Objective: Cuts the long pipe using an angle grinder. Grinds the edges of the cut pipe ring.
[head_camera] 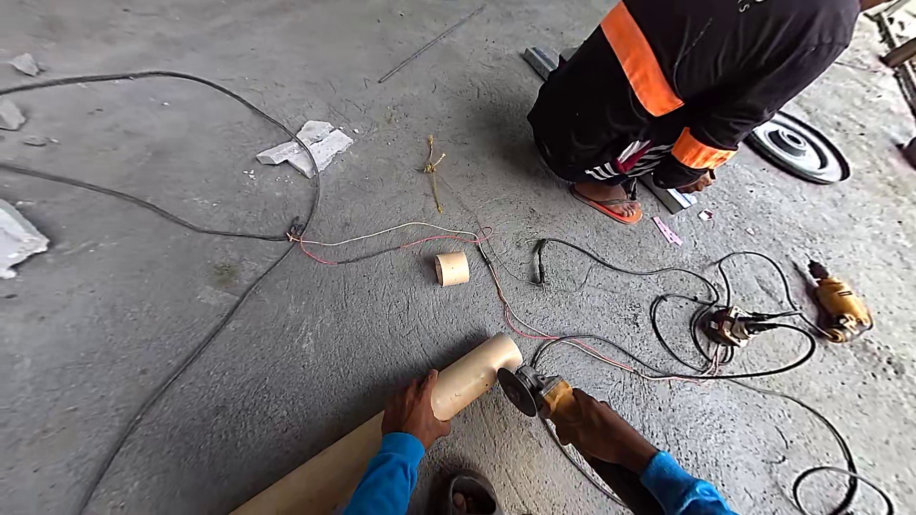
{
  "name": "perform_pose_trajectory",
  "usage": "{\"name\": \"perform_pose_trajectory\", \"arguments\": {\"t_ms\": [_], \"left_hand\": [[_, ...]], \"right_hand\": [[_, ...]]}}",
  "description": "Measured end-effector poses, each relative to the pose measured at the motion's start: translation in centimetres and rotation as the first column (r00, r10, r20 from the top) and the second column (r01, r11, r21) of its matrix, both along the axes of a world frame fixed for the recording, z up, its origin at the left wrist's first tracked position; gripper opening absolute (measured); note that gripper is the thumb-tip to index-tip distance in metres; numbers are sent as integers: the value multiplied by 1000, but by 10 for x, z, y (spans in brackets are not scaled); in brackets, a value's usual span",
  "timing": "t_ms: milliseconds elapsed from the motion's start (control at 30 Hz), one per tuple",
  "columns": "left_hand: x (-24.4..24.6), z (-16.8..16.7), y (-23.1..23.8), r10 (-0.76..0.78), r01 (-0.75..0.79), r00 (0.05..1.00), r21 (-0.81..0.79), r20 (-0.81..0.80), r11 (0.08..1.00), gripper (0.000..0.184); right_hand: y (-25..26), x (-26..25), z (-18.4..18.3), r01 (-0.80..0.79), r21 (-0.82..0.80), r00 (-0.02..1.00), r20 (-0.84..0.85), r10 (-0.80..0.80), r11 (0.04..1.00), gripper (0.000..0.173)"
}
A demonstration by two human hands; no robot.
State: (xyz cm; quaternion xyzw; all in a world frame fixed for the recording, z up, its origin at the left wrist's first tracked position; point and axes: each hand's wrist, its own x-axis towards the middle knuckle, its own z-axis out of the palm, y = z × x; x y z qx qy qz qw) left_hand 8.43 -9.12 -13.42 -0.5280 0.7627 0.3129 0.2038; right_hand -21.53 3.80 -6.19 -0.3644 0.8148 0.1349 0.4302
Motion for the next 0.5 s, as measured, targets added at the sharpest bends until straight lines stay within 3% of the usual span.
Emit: {"name": "perform_pose_trajectory", "arguments": {"t_ms": [500], "left_hand": [[-1,-2,0,7,-6,1000,14,-9,1000,107]], "right_hand": [[-15,4,4,-30,16,999,-34,30,999,78]]}}
